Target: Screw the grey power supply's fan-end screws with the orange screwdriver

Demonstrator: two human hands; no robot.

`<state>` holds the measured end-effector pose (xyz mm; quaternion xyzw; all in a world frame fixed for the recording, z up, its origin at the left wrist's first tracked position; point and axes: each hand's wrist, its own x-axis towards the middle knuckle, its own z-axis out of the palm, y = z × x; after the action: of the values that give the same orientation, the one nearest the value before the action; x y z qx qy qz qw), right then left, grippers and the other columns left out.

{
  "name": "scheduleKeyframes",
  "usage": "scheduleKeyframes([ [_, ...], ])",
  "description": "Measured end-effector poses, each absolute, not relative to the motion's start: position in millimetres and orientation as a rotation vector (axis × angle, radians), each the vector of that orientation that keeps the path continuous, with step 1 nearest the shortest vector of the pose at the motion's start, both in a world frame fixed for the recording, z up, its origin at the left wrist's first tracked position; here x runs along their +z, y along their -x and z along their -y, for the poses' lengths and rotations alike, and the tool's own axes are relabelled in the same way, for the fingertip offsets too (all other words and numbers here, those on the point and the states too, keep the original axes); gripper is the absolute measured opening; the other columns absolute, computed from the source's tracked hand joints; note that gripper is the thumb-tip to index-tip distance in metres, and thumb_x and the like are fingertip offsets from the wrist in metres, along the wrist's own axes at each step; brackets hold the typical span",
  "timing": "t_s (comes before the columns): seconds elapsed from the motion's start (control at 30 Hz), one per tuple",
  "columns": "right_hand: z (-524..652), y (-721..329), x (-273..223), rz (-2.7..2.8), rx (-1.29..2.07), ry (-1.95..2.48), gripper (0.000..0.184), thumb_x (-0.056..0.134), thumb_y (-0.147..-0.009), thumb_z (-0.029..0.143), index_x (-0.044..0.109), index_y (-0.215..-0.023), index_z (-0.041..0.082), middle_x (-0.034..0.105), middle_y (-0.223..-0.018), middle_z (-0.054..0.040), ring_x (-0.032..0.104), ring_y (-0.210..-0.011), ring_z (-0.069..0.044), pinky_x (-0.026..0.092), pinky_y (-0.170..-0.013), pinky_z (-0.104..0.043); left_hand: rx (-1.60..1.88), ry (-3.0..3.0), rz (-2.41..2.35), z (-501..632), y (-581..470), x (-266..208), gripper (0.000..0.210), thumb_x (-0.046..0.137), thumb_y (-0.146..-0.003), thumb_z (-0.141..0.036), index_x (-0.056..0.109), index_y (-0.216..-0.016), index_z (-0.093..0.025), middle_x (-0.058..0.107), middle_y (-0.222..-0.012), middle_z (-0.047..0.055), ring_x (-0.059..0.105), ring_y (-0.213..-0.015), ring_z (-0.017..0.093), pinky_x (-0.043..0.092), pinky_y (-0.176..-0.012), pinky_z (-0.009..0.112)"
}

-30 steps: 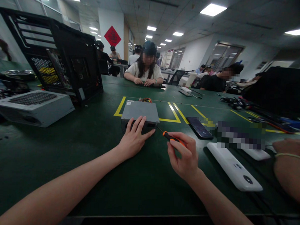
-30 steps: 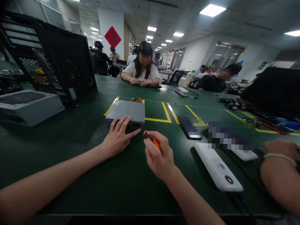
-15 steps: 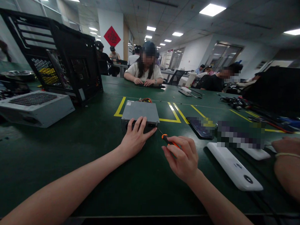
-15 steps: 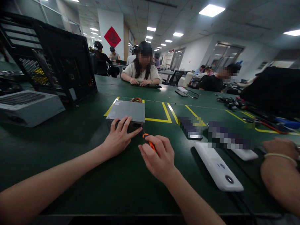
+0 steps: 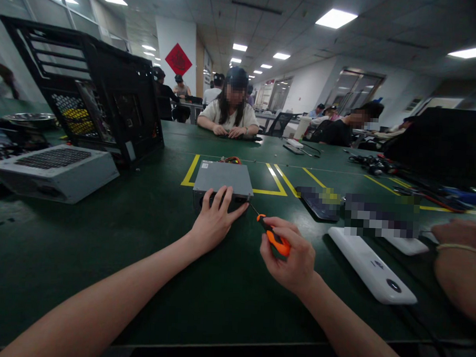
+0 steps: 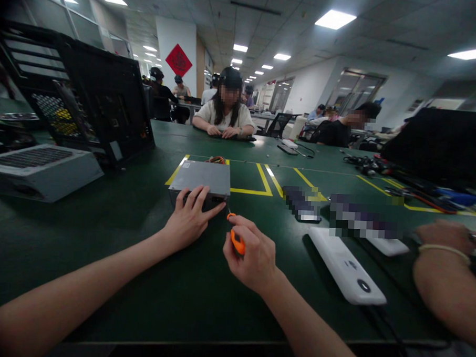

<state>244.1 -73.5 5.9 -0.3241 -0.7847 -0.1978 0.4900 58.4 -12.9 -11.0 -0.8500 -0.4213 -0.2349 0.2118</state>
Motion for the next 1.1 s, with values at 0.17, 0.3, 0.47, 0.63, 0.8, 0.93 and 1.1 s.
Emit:
scheduleKeyframes([
  [0.17, 77.4, -243.8, 9.9, 2.033, -0.490, 0.711, 0.019, 0.057, -0.077, 0.015, 0.047, -0.093, 0.019, 0.069, -0.088, -0.0075, 0.066, -0.074, -0.018, 0.052, -0.064, -0.031, -0.672, 2.365, 1.164, 12.2, -58.3, -11.6, 0.056, 0.051, -0.080, -0.015, 0.041, -0.132, -0.033, 0.030, -0.141, 0.015, 0.024, -0.130, 0.035, 0.018, -0.102, 0.057],
  [0.3, 78.7, -243.8, 8.2, 2.045, -0.352, 0.717, 0.021, 0.055, -0.081, 0.017, 0.044, -0.099, 0.018, 0.068, -0.091, -0.0088, 0.067, -0.081, -0.016, 0.053, -0.061, -0.026, -0.679, 2.368, 1.164, 12.3, -58.4, -12.0, 0.055, 0.050, -0.081, -0.014, 0.042, -0.132, -0.033, 0.030, -0.141, 0.014, 0.023, -0.130, 0.035, 0.018, -0.103, 0.056],
  [0.47, 80.9, -242.5, 10.7, 2.044, -0.426, 0.727, 0.014, 0.060, -0.076, 0.014, 0.050, -0.084, 0.019, 0.065, -0.087, -0.0064, 0.064, -0.075, -0.015, 0.052, -0.062, -0.026, -0.675, 2.357, 1.162, 12.7, -59.0, -11.8, 0.054, 0.050, -0.082, -0.015, 0.042, -0.132, -0.032, 0.030, -0.140, 0.015, 0.024, -0.130, 0.035, 0.019, -0.102, 0.057],
  [0.63, 80.1, -242.0, 13.6, 1.971, -0.448, 0.781, 0.021, 0.061, -0.079, 0.021, 0.050, -0.096, 0.019, 0.061, -0.087, -0.0060, 0.062, -0.078, -0.015, 0.053, -0.062, -0.026, -0.663, 2.363, 1.160, 12.8, -58.9, -10.8, 0.053, 0.048, -0.082, -0.015, 0.042, -0.132, -0.032, 0.029, -0.140, 0.016, 0.023, -0.130, 0.036, 0.019, -0.102, 0.057],
  [0.8, 79.4, -242.8, 10.1, 1.949, -0.416, 0.792, 0.026, 0.059, -0.074, 0.012, 0.045, -0.096, 0.017, 0.061, -0.091, -0.0086, 0.062, -0.079, -0.016, 0.053, -0.062, -0.027, -0.641, 2.346, 1.158, 12.4, -58.4, -11.2, 0.055, 0.050, -0.081, -0.015, 0.040, -0.133, -0.032, 0.029, -0.140, 0.017, 0.025, -0.130, 0.036, 0.020, -0.101, 0.057],
  [0.93, 80.1, -243.9, 10.6, 1.987, -0.371, 0.810, 0.021, 0.057, -0.075, 0.013, 0.047, -0.093, 0.019, 0.060, -0.090, -0.0075, 0.061, -0.080, -0.017, 0.054, -0.066, -0.030, -0.634, 2.334, 1.149, 11.6, -58.6, -12.1, 0.055, 0.051, -0.081, -0.017, 0.040, -0.133, -0.033, 0.030, -0.139, 0.017, 0.026, -0.129, 0.036, 0.021, -0.101, 0.057],
  [1.1, 80.2, -243.6, 10.0, 2.009, -0.326, 0.789, 0.024, 0.056, -0.075, 0.010, 0.046, -0.095, 0.019, 0.061, -0.089, -0.0072, 0.062, -0.079, -0.016, 0.054, -0.063, -0.027, -0.645, 2.324, 1.153, 11.8, -59.2, -12.3, 0.054, 0.052, -0.081, -0.017, 0.042, -0.132, -0.032, 0.031, -0.139, 0.016, 0.026, -0.129, 0.035, 0.021, -0.101, 0.056],
])
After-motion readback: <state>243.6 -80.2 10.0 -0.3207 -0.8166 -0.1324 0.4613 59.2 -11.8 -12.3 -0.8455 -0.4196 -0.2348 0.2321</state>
